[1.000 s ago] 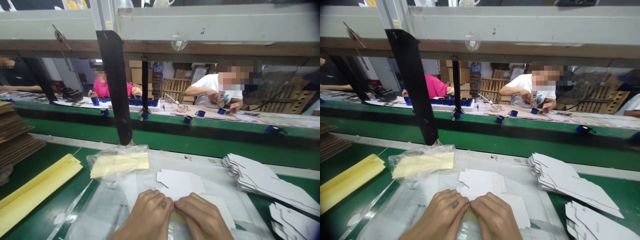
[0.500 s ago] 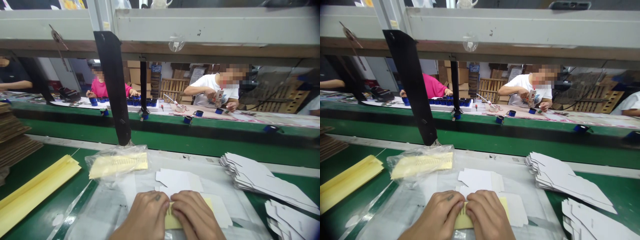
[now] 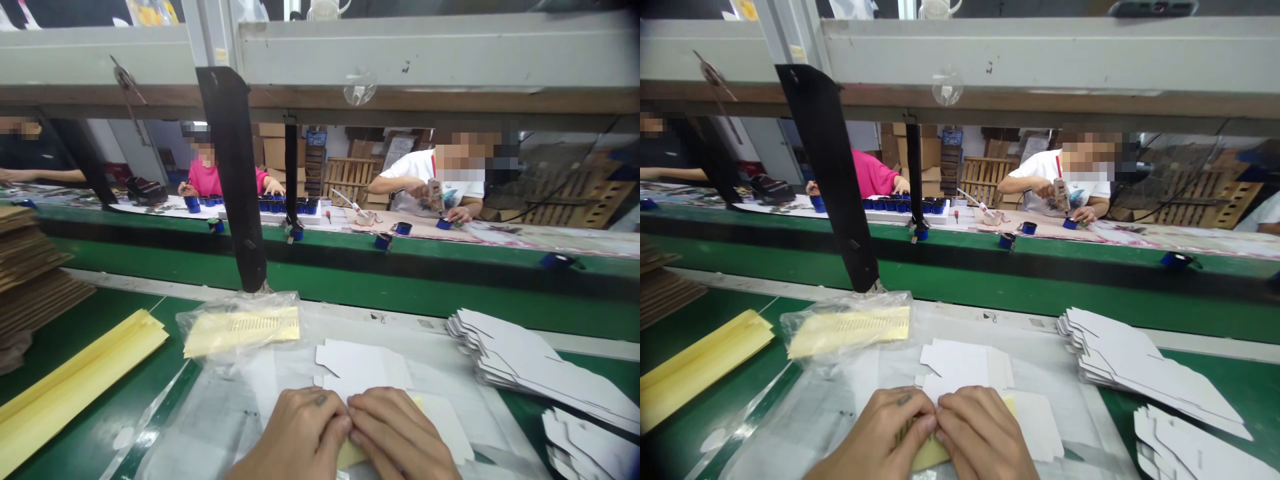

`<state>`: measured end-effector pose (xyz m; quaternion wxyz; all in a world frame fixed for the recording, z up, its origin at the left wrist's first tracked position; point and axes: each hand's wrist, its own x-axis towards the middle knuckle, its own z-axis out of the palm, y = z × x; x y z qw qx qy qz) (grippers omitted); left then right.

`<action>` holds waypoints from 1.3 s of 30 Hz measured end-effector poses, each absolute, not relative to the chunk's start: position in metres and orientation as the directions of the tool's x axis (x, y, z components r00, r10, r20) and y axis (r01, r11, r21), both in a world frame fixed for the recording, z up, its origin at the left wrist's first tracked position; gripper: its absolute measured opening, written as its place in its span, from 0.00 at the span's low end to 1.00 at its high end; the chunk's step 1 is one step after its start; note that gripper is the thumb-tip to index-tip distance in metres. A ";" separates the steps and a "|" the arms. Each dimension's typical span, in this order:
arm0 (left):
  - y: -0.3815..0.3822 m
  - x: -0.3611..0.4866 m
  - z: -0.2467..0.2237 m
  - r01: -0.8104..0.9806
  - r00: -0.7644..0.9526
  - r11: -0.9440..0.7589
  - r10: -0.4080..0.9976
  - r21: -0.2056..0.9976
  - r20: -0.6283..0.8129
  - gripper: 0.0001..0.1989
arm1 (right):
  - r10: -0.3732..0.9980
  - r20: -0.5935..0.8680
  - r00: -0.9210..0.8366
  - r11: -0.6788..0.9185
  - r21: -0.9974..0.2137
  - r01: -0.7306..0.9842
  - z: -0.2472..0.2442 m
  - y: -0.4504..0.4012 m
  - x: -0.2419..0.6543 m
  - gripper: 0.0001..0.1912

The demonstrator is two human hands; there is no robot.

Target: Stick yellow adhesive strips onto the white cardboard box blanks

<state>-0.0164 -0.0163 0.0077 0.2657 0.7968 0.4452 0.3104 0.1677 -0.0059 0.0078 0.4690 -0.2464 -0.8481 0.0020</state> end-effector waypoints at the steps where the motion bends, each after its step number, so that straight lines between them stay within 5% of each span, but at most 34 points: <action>1: -0.016 -0.017 0.010 0.546 0.404 -0.418 0.890 0.726 0.209 0.12 | 0.416 0.797 -0.438 0.881 -0.234 0.411 0.008 -0.006 0.168 0.09; 6: -0.015 -0.018 0.014 0.561 0.387 -0.278 0.921 0.780 0.050 0.14 | 0.396 0.823 -0.407 0.893 -0.240 0.382 0.000 -0.006 0.170 0.10; 12: -0.012 -0.018 0.009 0.564 0.370 -0.353 0.916 0.746 0.154 0.14 | 0.520 0.753 -0.403 0.840 -0.366 0.399 -0.014 -0.006 0.175 0.19; 18: -0.013 -0.017 0.011 0.594 0.396 -0.381 0.905 0.708 0.154 0.13 | 0.506 0.769 -0.390 0.819 -0.286 0.497 -0.014 -0.002 0.179 0.05; 24: -0.013 -0.016 0.011 0.614 0.391 -0.400 0.903 0.680 0.178 0.12 | 0.521 0.739 -0.427 0.816 -0.284 0.504 0.000 -0.010 0.175 0.10; 26: -0.012 -0.016 0.009 0.631 0.414 -0.477 0.874 0.612 0.254 0.12 | 0.583 0.717 -0.382 0.786 -0.378 0.490 -0.002 -0.013 0.174 0.10; 32: -0.008 -0.014 -0.003 0.696 0.522 -0.707 0.619 0.126 0.587 0.10 | 0.834 0.518 -0.189 0.542 -0.703 0.461 -0.003 0.000 0.189 0.08; 36: -0.009 -0.013 -0.008 0.643 0.547 -0.757 0.560 0.115 0.623 0.09 | 0.905 0.390 -0.170 0.418 -0.740 0.526 0.026 0.024 0.191 0.13; 39: -0.009 -0.013 -0.007 0.644 0.588 -0.750 0.612 0.151 0.529 0.07 | 0.903 0.294 -0.313 0.417 -0.776 0.473 0.042 0.048 0.178 0.14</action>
